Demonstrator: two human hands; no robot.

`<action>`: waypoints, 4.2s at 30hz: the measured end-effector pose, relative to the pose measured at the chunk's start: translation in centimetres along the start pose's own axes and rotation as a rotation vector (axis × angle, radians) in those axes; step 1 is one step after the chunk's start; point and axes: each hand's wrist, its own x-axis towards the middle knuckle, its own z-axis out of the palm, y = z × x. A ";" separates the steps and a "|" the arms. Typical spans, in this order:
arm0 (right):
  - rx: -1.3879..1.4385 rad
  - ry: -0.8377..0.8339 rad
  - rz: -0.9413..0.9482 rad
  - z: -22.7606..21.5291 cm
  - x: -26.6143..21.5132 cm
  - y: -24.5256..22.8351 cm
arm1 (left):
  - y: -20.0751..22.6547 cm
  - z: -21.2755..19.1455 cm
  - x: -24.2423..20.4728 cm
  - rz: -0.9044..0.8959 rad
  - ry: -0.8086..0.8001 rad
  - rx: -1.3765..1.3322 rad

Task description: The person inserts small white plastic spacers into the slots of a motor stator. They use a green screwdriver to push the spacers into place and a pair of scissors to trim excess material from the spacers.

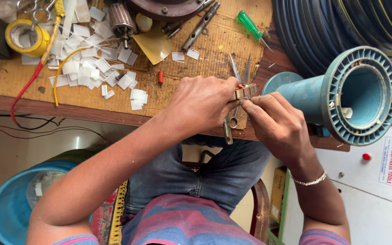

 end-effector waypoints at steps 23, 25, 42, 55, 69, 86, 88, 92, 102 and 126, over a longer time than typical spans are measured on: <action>-0.142 -0.019 0.130 -0.1 -0.2 -2.3 | -0.3 1.5 1.1 0.086 0.045 -0.016; -0.133 0.027 0.109 0.3 -0.3 -1.5 | -0.6 1.2 1.4 0.071 0.031 -0.050; 0.145 0.438 0.091 5.1 -0.8 -0.1 | -3.4 -0.4 0.1 0.075 -0.034 -0.299; 0.199 0.403 0.033 5.4 -0.8 1.5 | -1.5 -0.5 -0.6 0.018 0.105 -0.253; 0.081 0.178 -0.039 2.5 -1.1 2.6 | -0.3 0.1 0.7 0.030 -0.038 0.013; -0.072 0.337 -0.019 4.9 -0.7 1.2 | -1.1 0.1 1.3 0.047 0.020 -0.022; -0.069 0.363 -0.006 5.5 -0.8 1.1 | -1.3 0.1 1.5 0.038 -0.012 -0.019; -0.077 0.408 -0.020 6.2 -0.9 1.6 | -1.8 -0.1 1.9 0.061 -0.022 -0.008; -0.027 0.335 0.082 4.8 -0.1 0.0 | -2.0 -0.7 1.6 0.044 -0.035 -0.054; -0.093 0.352 -0.112 5.7 0.7 1.5 | -4.0 -1.3 1.9 0.112 -0.073 -0.053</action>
